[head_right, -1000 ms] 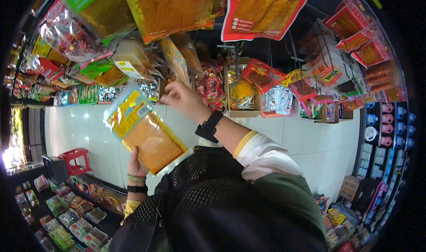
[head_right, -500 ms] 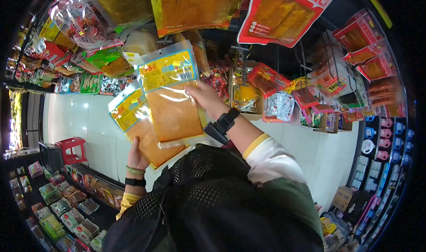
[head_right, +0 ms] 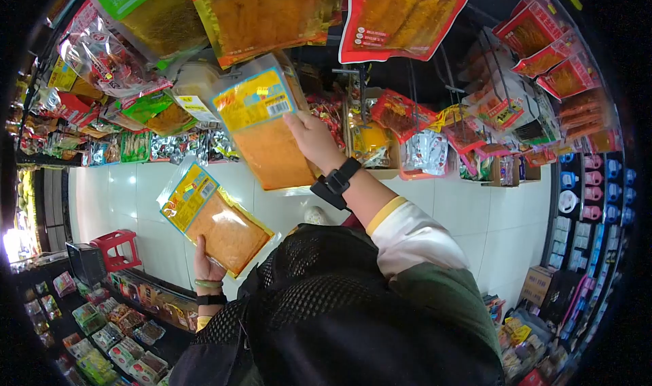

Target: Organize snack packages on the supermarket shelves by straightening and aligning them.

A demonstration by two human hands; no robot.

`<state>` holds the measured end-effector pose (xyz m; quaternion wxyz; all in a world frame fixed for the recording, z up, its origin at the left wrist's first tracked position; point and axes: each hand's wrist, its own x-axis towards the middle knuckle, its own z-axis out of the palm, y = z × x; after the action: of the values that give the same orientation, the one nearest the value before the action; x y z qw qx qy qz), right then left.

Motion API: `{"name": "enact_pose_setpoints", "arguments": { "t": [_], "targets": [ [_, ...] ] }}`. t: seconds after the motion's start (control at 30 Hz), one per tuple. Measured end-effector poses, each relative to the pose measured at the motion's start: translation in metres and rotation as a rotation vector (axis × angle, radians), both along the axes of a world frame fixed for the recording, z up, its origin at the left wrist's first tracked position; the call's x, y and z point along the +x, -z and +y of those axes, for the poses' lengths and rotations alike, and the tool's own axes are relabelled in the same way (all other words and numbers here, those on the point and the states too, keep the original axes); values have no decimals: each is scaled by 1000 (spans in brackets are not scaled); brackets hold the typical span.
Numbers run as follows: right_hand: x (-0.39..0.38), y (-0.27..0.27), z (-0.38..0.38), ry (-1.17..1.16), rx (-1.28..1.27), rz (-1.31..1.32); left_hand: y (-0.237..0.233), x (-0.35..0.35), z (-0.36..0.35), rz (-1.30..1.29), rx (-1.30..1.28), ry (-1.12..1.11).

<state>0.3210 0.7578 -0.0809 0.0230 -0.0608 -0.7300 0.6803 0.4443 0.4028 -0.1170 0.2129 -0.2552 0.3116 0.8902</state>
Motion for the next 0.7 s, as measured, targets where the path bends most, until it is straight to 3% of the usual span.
{"name": "enact_pose_setpoints", "arguments": {
  "t": [0.23, 0.37, 0.53, 0.7],
  "targets": [
    [-13, -13, -1, 126, 145, -59, -6, -8, 9, 6, 8, 19],
    [-8, -13, -6, 159, 105, -92, -6, -7, 11, -13, 19, 17],
    [-6, -7, -21, 241, 45, 66, -6, -4, 12, -10, -2, 26],
    [-8, -10, -32, 200, 55, -24, -4, -3, 12, 6, -17, 56]
  ]
}}
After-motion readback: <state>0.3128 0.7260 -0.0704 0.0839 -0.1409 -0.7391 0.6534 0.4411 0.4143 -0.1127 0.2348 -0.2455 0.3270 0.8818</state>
